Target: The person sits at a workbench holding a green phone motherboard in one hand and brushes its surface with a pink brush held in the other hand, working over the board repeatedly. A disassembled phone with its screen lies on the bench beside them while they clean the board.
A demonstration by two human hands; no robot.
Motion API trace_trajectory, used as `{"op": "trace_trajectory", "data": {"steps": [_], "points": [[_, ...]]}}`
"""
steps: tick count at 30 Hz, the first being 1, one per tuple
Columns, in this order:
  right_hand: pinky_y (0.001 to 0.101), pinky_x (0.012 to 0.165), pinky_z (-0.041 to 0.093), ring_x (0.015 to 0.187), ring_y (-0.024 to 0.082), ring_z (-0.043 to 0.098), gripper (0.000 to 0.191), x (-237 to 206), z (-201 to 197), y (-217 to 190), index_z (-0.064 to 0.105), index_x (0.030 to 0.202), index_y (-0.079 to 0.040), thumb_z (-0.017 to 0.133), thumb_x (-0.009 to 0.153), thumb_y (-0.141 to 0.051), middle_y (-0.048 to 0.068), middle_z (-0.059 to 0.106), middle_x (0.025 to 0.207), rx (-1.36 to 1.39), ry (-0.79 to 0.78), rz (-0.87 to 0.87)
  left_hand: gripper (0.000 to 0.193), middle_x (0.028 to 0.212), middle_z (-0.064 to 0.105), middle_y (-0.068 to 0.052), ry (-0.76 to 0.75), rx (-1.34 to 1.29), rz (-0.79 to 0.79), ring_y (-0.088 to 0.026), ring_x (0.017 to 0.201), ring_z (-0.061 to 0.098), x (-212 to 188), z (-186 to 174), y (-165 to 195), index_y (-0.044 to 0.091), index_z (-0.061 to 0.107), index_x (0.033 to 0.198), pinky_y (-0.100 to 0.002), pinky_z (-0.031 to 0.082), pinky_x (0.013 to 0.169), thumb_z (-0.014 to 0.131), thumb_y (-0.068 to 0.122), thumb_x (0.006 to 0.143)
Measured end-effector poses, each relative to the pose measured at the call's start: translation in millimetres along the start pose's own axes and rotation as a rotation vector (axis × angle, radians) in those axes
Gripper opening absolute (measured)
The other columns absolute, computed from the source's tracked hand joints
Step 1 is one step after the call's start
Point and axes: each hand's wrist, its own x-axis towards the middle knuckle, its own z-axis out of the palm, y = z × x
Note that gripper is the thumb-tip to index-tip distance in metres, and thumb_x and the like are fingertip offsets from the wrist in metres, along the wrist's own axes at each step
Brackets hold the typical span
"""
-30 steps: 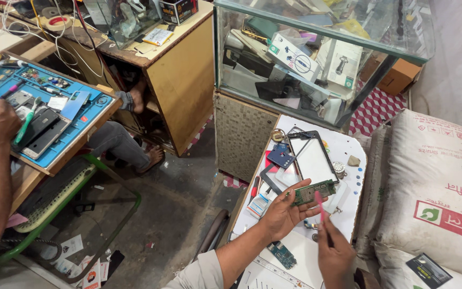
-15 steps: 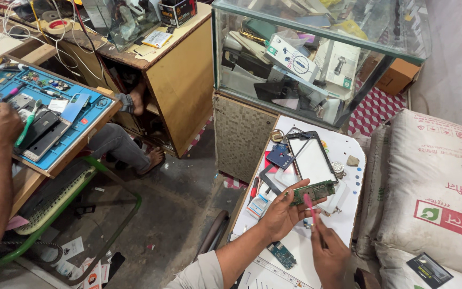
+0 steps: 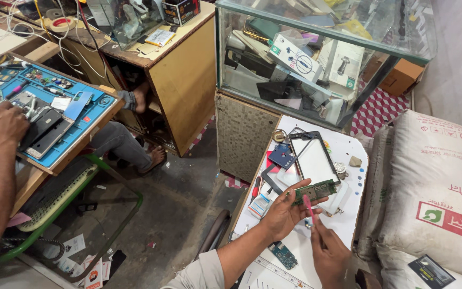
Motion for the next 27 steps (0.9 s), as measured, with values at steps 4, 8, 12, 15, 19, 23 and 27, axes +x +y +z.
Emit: {"op": "trace_trajectory", "data": {"steps": [4,8,12,15,19,23,27], "points": [[0.0269,0.067,0.056,0.077,0.012,0.071,0.030,2,-1,1,0.070,0.127,0.000,0.069,0.098,-0.008,0.015,0.075,0.097,0.197,0.141,0.018,0.080,0.148,0.055,-0.015,-0.003,0.007,0.023,-0.029,0.139,0.054,1,2,0,0.007,0.032,0.161,-0.046,0.048,0.115,0.055,0.053,0.100],[0.0272,0.070,0.055,0.086,0.013,0.071,0.035,0,-7,-2,0.071,0.128,-0.002,0.071,0.093,-0.009,0.018,0.077,0.100,0.018,0.110,-0.065,0.081,0.147,0.057,-0.015,0.012,0.031,0.005,-0.030,0.138,0.055,0,4,2,0.005,0.033,0.158,-0.045,0.049,0.112,0.056,0.054,0.099],[0.0257,0.070,0.056,0.080,0.011,0.070,0.038,1,-8,-4,0.067,0.137,-0.004,0.069,0.099,-0.009,0.015,0.077,0.096,0.211,0.095,0.071,0.082,0.145,0.056,-0.016,0.024,0.067,0.014,-0.028,0.134,0.056,-1,6,1,0.003,0.034,0.160,-0.045,0.050,0.112,0.057,0.054,0.100],[0.0272,0.069,0.054,0.079,0.012,0.068,0.040,1,-10,-5,0.067,0.139,-0.004,0.068,0.099,-0.009,0.015,0.076,0.097,0.231,0.122,0.091,0.079,0.145,0.057,-0.014,0.029,0.137,0.003,-0.025,0.134,0.057,-2,5,-2,0.004,0.036,0.158,-0.044,0.051,0.108,0.057,0.053,0.100],[0.0279,0.070,0.058,0.084,0.013,0.074,0.038,0,-16,-9,0.069,0.130,-0.004,0.071,0.092,-0.007,0.017,0.077,0.098,0.135,0.043,-0.046,0.079,0.142,0.061,-0.013,0.047,0.130,0.007,-0.024,0.129,0.060,-1,1,-5,0.000,0.040,0.158,-0.042,0.052,0.107,0.056,0.053,0.102],[0.0279,0.067,0.056,0.076,0.012,0.073,0.038,2,-13,-15,0.069,0.133,-0.005,0.070,0.095,-0.008,0.015,0.076,0.092,0.174,0.087,0.053,0.071,0.136,0.062,-0.012,0.069,0.123,0.016,-0.022,0.123,0.061,1,-3,-8,0.001,0.044,0.152,-0.043,0.053,0.105,0.057,0.051,0.103],[0.0310,0.061,0.054,0.066,0.014,0.072,0.035,2,-9,-13,0.076,0.123,-0.010,0.076,0.088,-0.010,0.014,0.077,0.081,-0.078,-0.010,0.064,0.059,0.131,0.064,-0.013,0.110,0.106,0.005,-0.023,0.119,0.062,3,-5,-8,0.003,0.048,0.141,-0.041,0.052,0.103,0.056,0.050,0.105]]}}
